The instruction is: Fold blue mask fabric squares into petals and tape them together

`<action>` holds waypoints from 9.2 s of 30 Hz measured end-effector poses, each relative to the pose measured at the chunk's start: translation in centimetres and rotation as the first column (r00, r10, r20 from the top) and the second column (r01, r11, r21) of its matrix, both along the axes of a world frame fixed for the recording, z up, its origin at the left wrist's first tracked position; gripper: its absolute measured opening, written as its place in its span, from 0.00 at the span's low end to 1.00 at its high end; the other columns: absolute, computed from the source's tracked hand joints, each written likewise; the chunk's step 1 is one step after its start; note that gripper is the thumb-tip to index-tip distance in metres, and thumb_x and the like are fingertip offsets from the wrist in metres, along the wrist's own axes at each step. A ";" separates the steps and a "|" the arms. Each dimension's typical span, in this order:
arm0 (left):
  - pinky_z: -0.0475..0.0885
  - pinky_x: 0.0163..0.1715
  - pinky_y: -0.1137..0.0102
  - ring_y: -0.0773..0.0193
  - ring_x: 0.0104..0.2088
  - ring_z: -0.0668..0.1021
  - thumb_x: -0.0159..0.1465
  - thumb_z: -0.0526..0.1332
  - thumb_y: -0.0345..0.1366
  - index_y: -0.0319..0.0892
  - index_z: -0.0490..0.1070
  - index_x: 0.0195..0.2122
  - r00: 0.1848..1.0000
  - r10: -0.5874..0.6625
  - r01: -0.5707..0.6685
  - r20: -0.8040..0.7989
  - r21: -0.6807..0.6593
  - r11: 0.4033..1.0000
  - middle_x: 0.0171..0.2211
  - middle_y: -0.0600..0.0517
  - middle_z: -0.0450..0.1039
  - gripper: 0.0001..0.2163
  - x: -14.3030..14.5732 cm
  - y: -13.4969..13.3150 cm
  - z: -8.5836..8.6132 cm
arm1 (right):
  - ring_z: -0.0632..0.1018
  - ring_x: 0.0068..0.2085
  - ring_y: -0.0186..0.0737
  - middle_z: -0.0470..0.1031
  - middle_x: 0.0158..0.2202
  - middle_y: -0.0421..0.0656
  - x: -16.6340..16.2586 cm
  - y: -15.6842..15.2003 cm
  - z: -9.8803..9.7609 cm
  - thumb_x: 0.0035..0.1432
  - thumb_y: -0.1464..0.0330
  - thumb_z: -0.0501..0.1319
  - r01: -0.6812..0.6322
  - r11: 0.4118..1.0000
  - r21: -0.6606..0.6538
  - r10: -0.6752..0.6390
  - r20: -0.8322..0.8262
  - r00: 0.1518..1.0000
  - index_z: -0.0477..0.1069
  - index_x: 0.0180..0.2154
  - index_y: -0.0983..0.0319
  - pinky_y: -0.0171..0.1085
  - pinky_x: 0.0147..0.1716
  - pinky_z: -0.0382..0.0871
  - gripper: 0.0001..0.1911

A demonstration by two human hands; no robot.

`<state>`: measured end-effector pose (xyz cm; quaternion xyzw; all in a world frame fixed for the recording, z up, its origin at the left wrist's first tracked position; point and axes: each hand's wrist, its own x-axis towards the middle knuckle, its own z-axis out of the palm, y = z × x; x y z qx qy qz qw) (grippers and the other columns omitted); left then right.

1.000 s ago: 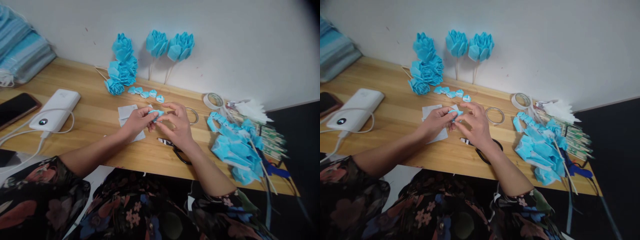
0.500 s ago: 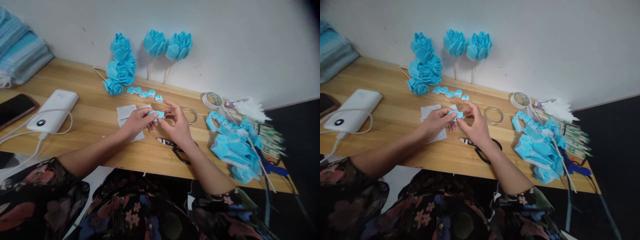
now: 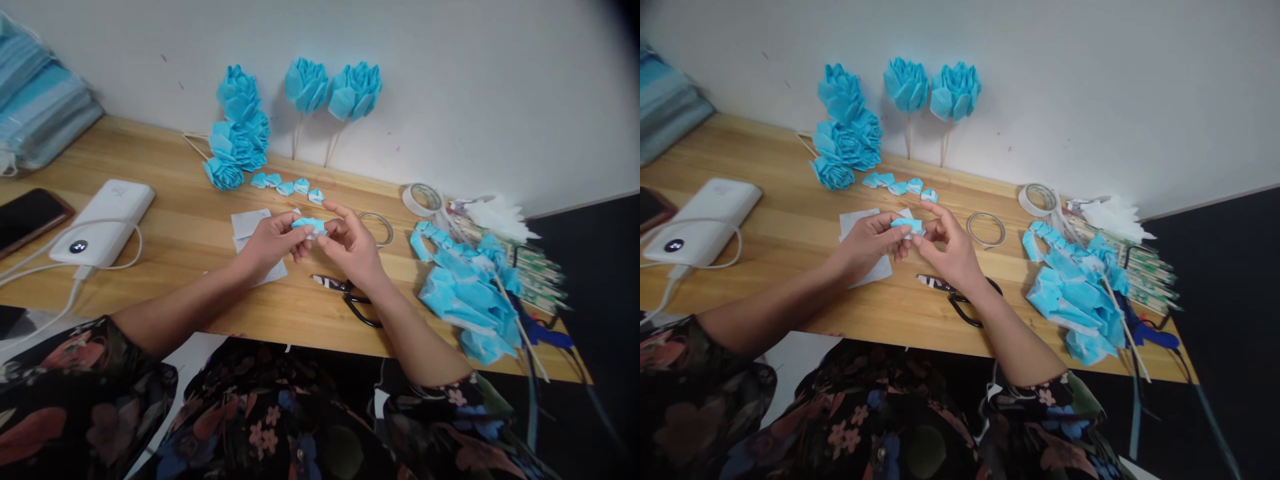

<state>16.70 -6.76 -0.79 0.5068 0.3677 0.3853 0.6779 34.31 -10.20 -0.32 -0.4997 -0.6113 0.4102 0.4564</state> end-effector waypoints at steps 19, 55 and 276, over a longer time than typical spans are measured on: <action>0.70 0.20 0.76 0.72 0.20 0.74 0.62 0.67 0.37 0.39 0.70 0.30 1.000 0.021 -0.021 0.007 -0.027 0.999 0.22 0.55 0.73 0.09 0.0 0.2 0.0 | 0.76 0.34 0.36 0.77 0.32 0.39 0.2 0.0 0.2 0.60 0.70 0.64 -0.012 0.942 0.336 -0.075 0.245 0.967 0.74 0.32 0.58 0.39 0.38 0.71 0.03; 0.70 0.20 0.76 0.71 0.20 0.74 0.64 0.66 0.40 0.39 0.71 0.32 0.998 -0.034 0.031 -0.048 -0.044 0.999 0.22 0.55 0.73 0.10 0.1 -0.1 0.2 | 0.75 0.34 0.35 0.74 0.33 0.37 0.4 0.6 -1.0 0.58 0.63 0.68 -0.024 1.000 0.015 0.026 -0.109 0.994 0.73 0.50 0.56 0.40 0.40 0.73 0.18; 0.66 0.27 0.72 0.70 0.25 0.70 0.57 0.64 0.43 0.40 0.68 0.29 0.983 -0.091 0.113 -0.161 0.136 0.984 0.25 0.56 0.68 0.11 -0.4 0.4 -0.1 | 0.75 0.42 0.38 0.73 0.41 0.41 1.3 0.7 -0.2 0.62 0.62 0.63 -0.151 0.988 0.024 0.153 -0.119 0.981 0.69 0.58 0.56 0.40 0.46 0.72 0.23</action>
